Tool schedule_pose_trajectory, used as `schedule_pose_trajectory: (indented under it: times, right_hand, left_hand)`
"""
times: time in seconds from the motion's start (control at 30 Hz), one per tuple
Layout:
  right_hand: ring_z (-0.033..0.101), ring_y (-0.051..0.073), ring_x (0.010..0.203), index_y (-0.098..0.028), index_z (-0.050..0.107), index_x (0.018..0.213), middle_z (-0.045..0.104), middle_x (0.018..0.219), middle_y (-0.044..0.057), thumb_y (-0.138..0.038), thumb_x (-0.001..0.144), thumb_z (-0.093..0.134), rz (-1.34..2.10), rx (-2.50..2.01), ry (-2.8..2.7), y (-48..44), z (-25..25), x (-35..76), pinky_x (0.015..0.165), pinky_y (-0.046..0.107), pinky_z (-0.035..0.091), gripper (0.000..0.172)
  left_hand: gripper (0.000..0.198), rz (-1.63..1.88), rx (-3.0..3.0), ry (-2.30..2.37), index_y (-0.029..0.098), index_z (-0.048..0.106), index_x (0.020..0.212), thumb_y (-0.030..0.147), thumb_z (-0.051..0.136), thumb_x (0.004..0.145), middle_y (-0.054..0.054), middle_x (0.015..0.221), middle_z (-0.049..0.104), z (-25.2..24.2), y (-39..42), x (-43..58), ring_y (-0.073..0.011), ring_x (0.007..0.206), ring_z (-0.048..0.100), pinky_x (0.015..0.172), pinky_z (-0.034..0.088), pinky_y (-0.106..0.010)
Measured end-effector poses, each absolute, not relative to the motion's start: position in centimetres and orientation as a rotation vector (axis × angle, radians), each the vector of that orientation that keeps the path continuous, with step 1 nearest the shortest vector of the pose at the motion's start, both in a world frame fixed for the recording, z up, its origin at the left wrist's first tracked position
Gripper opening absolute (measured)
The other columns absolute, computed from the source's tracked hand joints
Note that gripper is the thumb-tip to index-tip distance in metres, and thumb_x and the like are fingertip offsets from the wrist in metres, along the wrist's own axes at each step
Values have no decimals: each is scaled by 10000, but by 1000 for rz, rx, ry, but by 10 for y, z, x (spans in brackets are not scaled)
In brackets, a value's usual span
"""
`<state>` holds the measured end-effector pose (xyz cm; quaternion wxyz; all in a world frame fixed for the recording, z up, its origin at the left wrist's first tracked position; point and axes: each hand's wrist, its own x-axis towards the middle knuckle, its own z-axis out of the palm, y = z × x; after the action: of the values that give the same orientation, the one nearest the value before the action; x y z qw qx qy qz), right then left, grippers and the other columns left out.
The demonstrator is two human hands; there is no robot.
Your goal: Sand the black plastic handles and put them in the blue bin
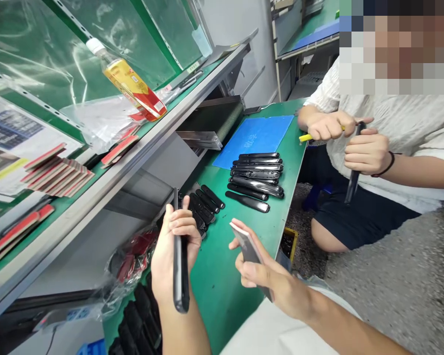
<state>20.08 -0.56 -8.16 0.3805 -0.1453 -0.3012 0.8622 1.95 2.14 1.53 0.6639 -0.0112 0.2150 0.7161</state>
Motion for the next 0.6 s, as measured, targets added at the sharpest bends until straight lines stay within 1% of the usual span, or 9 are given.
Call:
schedule_pose_trajectory:
  times: [0.1, 0.17, 0.23, 0.3, 0.33, 0.4, 0.5, 0.57, 0.6]
  right_hand:
    - [461, 157, 810, -411, 355, 1483, 491, 1259, 57, -617, 876, 568, 2087, -373, -909, -10, -81, 205, 712, 313, 446, 675]
    - [518, 186, 883, -387, 370, 1487, 481, 1354, 75, -649, 916, 460, 1975, -418, -1103, -9, -78, 208, 770, 349, 482, 634]
    - [544, 235, 1088, -376, 403, 1475, 419, 1486, 67, -627, 955, 385, 1772, -442, -1367, -6, -72, 212, 894, 387, 486, 578]
    - [470, 264, 1299, -370, 420, 1466, 379, 1557, 47, -546, 996, 366, 1491, -414, -1615, 0, -64, 215, 1032, 425, 427, 505]
    - [444, 263, 1348, -361, 416, 1468, 383, 1568, 47, -492, 1014, 365, 1348, -375, -1712, 3, -60, 216, 1072, 442, 397, 475]
    - [477, 251, 1348, -316, 382, 1487, 429, 1549, 86, -389, 1039, 356, 1089, -276, -1847, 7, -55, 214, 1091, 474, 374, 455]
    - [553, 238, 1294, -181, 377, 1480, 526, 1462, 166, -256, 1044, 357, 753, -165, -1946, 5, -53, 204, 1041, 493, 400, 443]
    - [644, 208, 1163, -158, 548, 1336, 658, 1328, 114, -221, 1024, 394, 571, -49, -1990, -1, -55, 194, 931, 417, 472, 354]
    - [691, 175, 1035, -166, 641, 1206, 721, 1234, 73, -227, 1016, 405, 511, 34, -2029, -4, -56, 189, 830, 355, 502, 310]
  left_hand:
    - [362, 1590, 29, 586, 174, 506, 1344, 317, 412, 1024, 84, 642, 505, 15, 19, 23, 2, 428, 478, 390, 386, -73]
    - [365, 1581, 53, 648, 194, 515, 1348, 326, 418, 1022, 94, 620, 474, 16, 18, 26, 4, 381, 442, 349, 355, -84]
    - [363, 1577, 64, 706, 207, 521, 1348, 326, 419, 1021, 98, 610, 454, 16, 17, 29, 4, 358, 420, 334, 343, -90]
    - [364, 1580, 80, 745, 207, 519, 1353, 318, 432, 1018, 98, 614, 449, 17, 16, 31, 7, 358, 417, 333, 339, -92]
    - [365, 1579, 88, 758, 204, 518, 1355, 314, 439, 1016, 99, 615, 447, 17, 16, 32, 8, 358, 415, 332, 336, -93]
    - [364, 1575, 100, 761, 208, 518, 1354, 312, 451, 1011, 101, 618, 443, 17, 16, 33, 12, 356, 409, 328, 328, -93]
    - [355, 1576, 85, 744, 217, 526, 1341, 315, 466, 1006, 103, 623, 439, 16, 17, 32, 16, 358, 397, 330, 327, -87]
    - [351, 1582, 56, 736, 192, 525, 1335, 301, 465, 1007, 101, 627, 442, 14, 17, 30, 17, 368, 398, 338, 332, -84]
    - [349, 1591, 42, 733, 177, 522, 1333, 292, 459, 1010, 100, 628, 442, 13, 18, 29, 17, 373, 398, 343, 336, -82]
